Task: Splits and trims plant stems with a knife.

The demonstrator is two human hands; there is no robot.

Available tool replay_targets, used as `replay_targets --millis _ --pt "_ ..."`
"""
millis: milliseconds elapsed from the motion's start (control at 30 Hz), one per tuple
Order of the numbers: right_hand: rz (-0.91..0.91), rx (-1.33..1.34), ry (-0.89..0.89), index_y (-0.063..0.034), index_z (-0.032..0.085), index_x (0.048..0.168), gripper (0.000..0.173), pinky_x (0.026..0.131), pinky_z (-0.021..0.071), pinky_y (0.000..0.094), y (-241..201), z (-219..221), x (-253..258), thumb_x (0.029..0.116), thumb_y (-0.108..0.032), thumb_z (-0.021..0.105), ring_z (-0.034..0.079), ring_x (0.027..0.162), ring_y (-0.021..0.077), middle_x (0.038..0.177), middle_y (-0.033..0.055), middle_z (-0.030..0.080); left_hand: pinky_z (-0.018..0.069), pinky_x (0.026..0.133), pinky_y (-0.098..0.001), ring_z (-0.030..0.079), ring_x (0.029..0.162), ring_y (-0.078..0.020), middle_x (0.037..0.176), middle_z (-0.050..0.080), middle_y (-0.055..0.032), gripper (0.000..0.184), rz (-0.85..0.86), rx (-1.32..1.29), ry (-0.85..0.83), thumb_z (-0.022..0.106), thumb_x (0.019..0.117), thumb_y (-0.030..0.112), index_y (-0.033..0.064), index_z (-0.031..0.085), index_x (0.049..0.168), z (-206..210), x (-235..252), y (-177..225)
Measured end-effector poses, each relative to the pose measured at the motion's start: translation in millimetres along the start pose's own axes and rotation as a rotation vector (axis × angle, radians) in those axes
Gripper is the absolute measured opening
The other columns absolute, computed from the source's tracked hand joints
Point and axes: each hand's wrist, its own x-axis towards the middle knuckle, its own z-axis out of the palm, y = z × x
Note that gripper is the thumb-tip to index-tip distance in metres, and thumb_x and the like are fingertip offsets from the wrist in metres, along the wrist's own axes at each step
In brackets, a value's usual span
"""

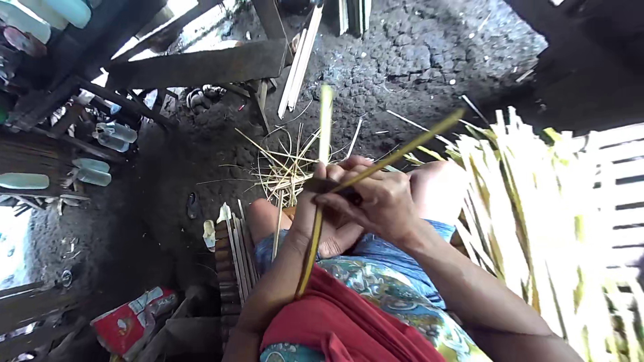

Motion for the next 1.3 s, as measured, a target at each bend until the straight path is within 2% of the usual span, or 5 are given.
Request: replay_targets --millis 133,333,500,1100,1300 --pt "0.006 0.117 -0.176 -0.0076 0.067 0.071 0.043 0.044 0.0441 0.0285 -13 10 -22 0.0945 -0.044 0.066 0.056 0.049 0.0107 0.058 0.0018 0.060 0.0543 0.079 -0.0231 0.065 0.080 -0.0034 0.076 0.060 0.0109 0.039 0.132 0.002 0.586 0.025 0.1116 0.036 0.0255 0.050 0.083 -33 13 2" --pt "0.013 0.015 -0.105 -0.0030 0.071 0.083 0.036 0.046 0.0447 0.0341 3 1 -2 0.0958 -0.036 0.065 0.061 0.054 0.0180 0.067 0.0085 0.065 0.0543 0.095 -0.0285 0.067 0.111 -0.0114 0.111 0.074 0.0001 0.052 0.051 -0.011 -0.055 0.026 0.1079 0.044 0.0197 0.071 0.100 -41 4 -7" --pt "-0.009 0.115 -0.244 -0.0084 0.068 0.070 0.043 0.045 0.0453 0.0308 -10 16 -21 0.0937 -0.044 0.065 0.057 0.050 0.0118 0.058 0.0015 0.060 0.0554 0.076 -0.0256 0.067 0.079 -0.0057 0.076 0.065 0.0079 0.046 0.197 -0.124 0.480 0.031 0.1099 0.044 0.0239 0.057 0.078 -48 6 -3" --pt "0.040 0.109 -0.226 -0.0048 0.071 0.081 0.040 0.049 0.0483 0.0375 9 19 -16 0.0955 -0.041 0.064 0.064 0.058 0.0181 0.069 0.0079 0.068 0.0572 0.084 -0.0245 0.068 0.100 -0.0066 0.107 0.072 0.0048 0.049 0.053 0.121 0.050 0.026 0.1088 0.046 0.0216 0.069 0.106 -50 -12 -4" --pt "0.047 0.266 -0.369 -0.0091 0.069 0.072 0.048 0.047 0.0446 0.0274 -13 28 -45 0.0964 -0.049 0.063 0.055 0.051 0.0081 0.057 -0.0005 0.059 0.0543 0.082 -0.0250 0.066 0.085 -0.0033 0.079 0.061 0.0101 0.043 0.158 -0.016 0.597 0.028 0.1098 0.050 0.0262 0.050 0.081 -53 -13 -4"
